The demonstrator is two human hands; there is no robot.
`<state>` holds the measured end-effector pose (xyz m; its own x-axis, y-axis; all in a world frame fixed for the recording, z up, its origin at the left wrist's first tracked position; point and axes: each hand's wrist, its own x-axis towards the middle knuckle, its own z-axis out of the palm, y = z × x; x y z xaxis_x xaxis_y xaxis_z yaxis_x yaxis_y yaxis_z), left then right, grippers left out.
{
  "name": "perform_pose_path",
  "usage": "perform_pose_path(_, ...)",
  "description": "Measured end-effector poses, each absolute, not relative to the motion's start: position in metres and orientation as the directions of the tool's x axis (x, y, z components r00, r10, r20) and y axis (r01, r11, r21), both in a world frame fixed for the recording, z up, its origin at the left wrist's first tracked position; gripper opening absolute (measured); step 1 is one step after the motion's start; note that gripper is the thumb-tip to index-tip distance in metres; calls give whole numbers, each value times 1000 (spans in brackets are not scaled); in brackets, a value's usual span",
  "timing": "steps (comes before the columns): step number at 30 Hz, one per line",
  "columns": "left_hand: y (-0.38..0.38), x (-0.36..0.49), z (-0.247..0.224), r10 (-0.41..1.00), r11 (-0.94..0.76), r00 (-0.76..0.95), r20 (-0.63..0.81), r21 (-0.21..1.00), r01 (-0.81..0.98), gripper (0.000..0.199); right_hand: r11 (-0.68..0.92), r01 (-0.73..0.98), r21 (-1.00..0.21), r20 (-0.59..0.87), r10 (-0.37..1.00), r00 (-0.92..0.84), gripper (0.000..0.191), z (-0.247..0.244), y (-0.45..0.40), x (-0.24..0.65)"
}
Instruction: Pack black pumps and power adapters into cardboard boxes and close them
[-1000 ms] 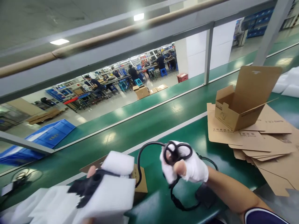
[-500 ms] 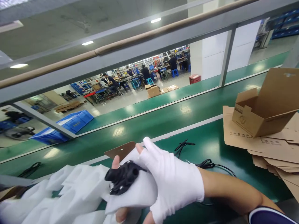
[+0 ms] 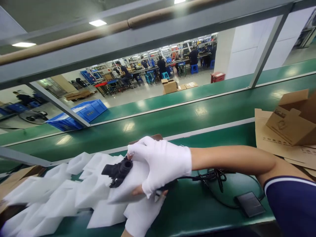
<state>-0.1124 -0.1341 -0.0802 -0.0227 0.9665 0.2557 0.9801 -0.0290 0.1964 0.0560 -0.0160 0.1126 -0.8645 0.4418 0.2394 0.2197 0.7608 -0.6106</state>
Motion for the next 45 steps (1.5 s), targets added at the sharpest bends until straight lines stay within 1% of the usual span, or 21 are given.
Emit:
perform_pose_path(2,-132,-112,-79,941,-98,48,335,136,986,33,827,244,-506,211,393,-895,74,93,-2,35)
perform_pose_path(6,-129,-108,-69,791,-250,201,578,6,968,33,908,332,-254,70,359,-931,71,59,25,20)
perform_pose_path(8,-127,-106,-66,764,-276,209,611,16,961,31,931,346,-117,-14,347,-938,71,51,32,20)
perform_pose_path(11,-125,-103,-65,771,-301,199,604,71,951,33,944,323,69,-151,330,-932,67,42,34,13)
perform_pose_path(14,-122,-101,-66,783,-321,201,589,107,941,34,952,260,162,-312,299,-902,64,29,35,-2)
perform_pose_path(18,-117,-102,-67,790,-346,226,570,110,932,32,964,207,165,-521,264,-812,55,11,39,-23)
perform_pose_path(21,-111,-104,-69,790,-358,259,556,75,931,31,962,226,155,-557,274,-784,56,8,39,-30)
perform_pose_path(24,-105,-109,-73,734,-395,312,603,6,919,31,957,243,156,-582,288,-760,62,19,35,-20)
perform_pose_path(26,-102,-114,-74,700,-405,316,641,-9,914,32,955,243,173,-525,298,-797,51,35,31,0)
perform_pose_path(27,-102,-116,-73,699,-407,312,643,-2,914,34,954,242,175,-443,296,-847,42,46,28,15)
perform_pose_path(29,-103,-116,-67,709,-417,303,637,31,908,37,953,256,161,-216,287,-933,26,66,19,56)
perform_pose_path(30,-104,-114,-62,709,-419,292,642,50,907,38,952,284,118,-141,299,-944,22,74,13,80)
perform_pose_path(32,-105,-99,-49,685,-473,307,660,83,877,40,923,378,67,-185,384,-905,22,79,-1,132)
perform_pose_path(34,-99,-72,-37,647,-572,377,662,94,815,39,866,500,15,-290,482,-826,32,62,-18,183)
perform_pose_path(36,-84,-36,-32,662,-636,496,562,71,768,43,825,564,34,-349,539,-767,51,25,-38,226)
perform_pose_path(38,-61,1,-34,733,-623,592,336,-18,782,50,789,609,83,-375,591,-714,73,-21,-57,259)
perform_pose_path(39,-49,17,-38,770,-606,606,199,-68,792,50,768,633,93,-374,616,-693,85,-43,-66,271)
perform_pose_path(40,-37,31,-43,800,-590,597,61,-104,801,47,755,650,85,-368,630,-684,91,-61,-73,281)
perform_pose_path(42,-19,49,-49,812,-582,567,-141,-118,804,39,697,717,33,-323,686,-652,75,-83,-81,293)
perform_pose_path(44,-13,53,-47,776,-612,587,-231,-52,789,36,621,781,-65,-287,738,-611,56,-84,-82,298)
perform_pose_path(45,-14,50,-42,746,-636,622,-238,21,771,32,591,798,-122,-280,751,-599,53,-80,-81,300)
